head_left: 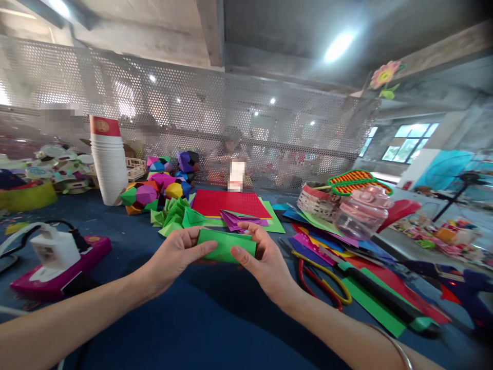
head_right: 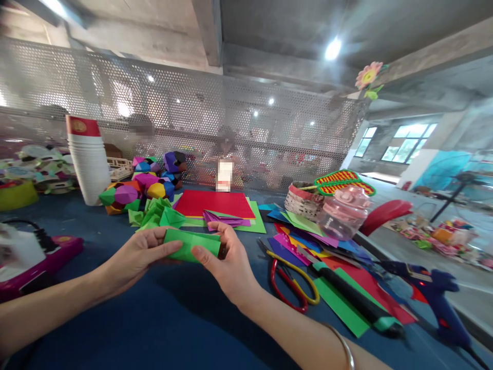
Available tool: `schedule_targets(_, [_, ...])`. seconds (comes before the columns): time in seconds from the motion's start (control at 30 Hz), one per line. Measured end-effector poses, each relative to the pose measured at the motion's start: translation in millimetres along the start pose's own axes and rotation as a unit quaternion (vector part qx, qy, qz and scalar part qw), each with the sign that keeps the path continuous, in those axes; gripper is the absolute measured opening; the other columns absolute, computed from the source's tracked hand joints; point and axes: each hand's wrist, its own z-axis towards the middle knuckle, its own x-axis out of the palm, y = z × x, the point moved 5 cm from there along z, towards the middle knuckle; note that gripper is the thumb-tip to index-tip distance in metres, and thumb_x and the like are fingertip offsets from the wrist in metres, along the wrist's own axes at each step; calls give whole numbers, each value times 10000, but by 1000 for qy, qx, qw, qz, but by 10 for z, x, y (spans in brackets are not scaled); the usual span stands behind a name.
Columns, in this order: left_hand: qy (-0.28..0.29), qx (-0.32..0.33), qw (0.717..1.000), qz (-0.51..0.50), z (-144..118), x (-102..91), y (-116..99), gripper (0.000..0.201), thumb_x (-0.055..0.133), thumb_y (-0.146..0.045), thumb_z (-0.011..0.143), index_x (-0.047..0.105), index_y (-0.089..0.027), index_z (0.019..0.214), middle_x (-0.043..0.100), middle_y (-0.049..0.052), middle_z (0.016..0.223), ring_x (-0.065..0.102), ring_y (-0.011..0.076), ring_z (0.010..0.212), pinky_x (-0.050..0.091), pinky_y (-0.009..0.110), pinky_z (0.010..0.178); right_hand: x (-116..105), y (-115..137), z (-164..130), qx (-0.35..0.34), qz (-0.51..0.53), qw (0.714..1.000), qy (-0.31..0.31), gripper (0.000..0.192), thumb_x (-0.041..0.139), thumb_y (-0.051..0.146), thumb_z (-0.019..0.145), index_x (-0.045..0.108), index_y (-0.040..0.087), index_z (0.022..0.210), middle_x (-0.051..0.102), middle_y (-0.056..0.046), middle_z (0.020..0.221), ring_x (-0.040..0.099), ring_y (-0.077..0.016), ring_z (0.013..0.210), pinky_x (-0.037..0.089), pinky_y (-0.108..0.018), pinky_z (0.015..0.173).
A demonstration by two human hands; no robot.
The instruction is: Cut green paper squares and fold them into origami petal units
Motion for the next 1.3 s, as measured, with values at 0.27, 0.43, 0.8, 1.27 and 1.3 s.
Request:
schedule_targets(0.27, [-15,-1,1000,5,-11,-16,-6,410,908,-476,725,777,-159,949,801,49,907,710,164,832,609,234,740,-38,-71,14,34,-44,998,-9,403,780,554,800,594,197,779,557,33,673,524,-133,630,429,-277,613])
schedule_targets(0.43, [-23,-14,1000,4,-24,10,-14,435,927,-506,678,779,-152,883,799,44,893,695,146,787,603,217,711,-43,-82,19,33,-45,998,-9,392,764,549,810,587,200,783,564,34,665,517,-135,627,398,-271,603])
schedule_targets(0.8, [-32,-25,999,-5,-48,2,13,390,917,-489,704,781,-165,874,787,36,842,702,159,796,613,229,709,-43,-95,24,24,-72,997,-3,385,740,546,821,577,201,766,564,32,634,514,-139,611,378,-271,591])
schedule_targets(1.27, [-41,-33,999,-5,-53,17,-9,431,923,-519,672,781,-155,853,788,50,837,704,178,799,613,243,698,-31,-84,19,34,-86,996,-3,384,739,557,819,591,208,762,581,21,630,529,-150,619,398,-276,598])
schedule_targets(1.3, [-41,-34,999,-5,-53,17,-9,430,923,-518,673,779,-155,852,787,48,835,704,176,802,613,242,702,-33,-85,18,33,-87,996,-4,380,738,551,822,590,206,763,580,21,632,526,-149,621,394,-276,598])
